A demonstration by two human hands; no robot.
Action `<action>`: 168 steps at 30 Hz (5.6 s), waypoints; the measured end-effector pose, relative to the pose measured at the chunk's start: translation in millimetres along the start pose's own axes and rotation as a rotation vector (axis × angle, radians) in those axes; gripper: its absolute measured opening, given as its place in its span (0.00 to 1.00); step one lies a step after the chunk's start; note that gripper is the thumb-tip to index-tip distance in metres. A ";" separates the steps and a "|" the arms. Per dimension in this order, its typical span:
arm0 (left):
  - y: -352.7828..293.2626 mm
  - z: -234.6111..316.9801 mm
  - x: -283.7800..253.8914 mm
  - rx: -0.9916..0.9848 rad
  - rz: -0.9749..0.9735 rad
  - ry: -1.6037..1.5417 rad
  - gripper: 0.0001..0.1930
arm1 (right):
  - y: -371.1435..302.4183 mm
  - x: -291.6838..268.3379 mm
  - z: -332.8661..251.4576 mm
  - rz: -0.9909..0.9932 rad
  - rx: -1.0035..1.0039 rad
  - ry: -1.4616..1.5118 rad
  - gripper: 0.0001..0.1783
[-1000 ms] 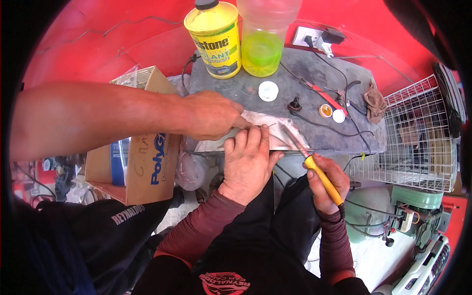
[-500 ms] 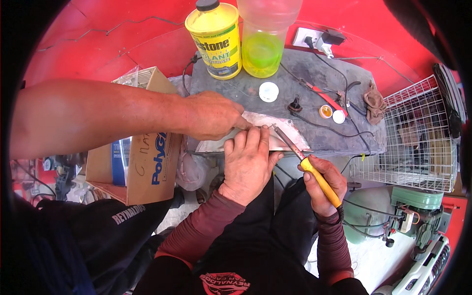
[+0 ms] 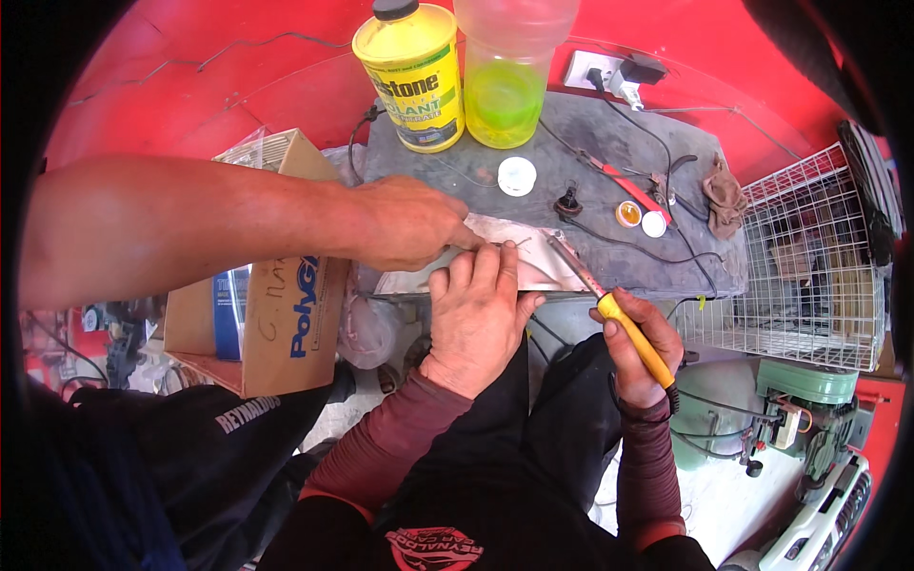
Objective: Soldering wires onto a component held by a helper on a workbench.
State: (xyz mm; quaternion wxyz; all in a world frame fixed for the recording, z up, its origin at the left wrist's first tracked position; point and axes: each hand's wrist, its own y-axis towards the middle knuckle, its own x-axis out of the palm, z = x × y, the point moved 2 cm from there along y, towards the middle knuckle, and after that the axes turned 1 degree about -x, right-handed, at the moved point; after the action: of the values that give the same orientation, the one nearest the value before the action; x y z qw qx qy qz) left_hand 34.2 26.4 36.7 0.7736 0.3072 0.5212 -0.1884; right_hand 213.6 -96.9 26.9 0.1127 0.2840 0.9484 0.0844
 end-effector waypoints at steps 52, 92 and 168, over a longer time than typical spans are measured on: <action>-0.2 -0.8 -1.0 -0.004 -0.008 -0.001 0.32 | -3.1 2.2 6.5 0.036 0.025 0.147 0.16; -1.3 2.7 0.1 0.002 0.017 0.029 0.31 | 74.9 -69.5 -22.5 0.426 0.279 0.061 0.25; -0.9 0.4 -3.1 -0.013 -0.013 -0.009 0.32 | -2.7 11.3 -1.9 0.016 0.120 0.259 0.17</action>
State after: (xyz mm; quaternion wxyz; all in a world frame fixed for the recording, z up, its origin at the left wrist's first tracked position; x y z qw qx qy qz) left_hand 32.8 25.4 39.4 0.7767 0.2979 0.5209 -0.1916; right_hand 202.5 -93.0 26.2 -0.0288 0.2845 0.9561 0.0643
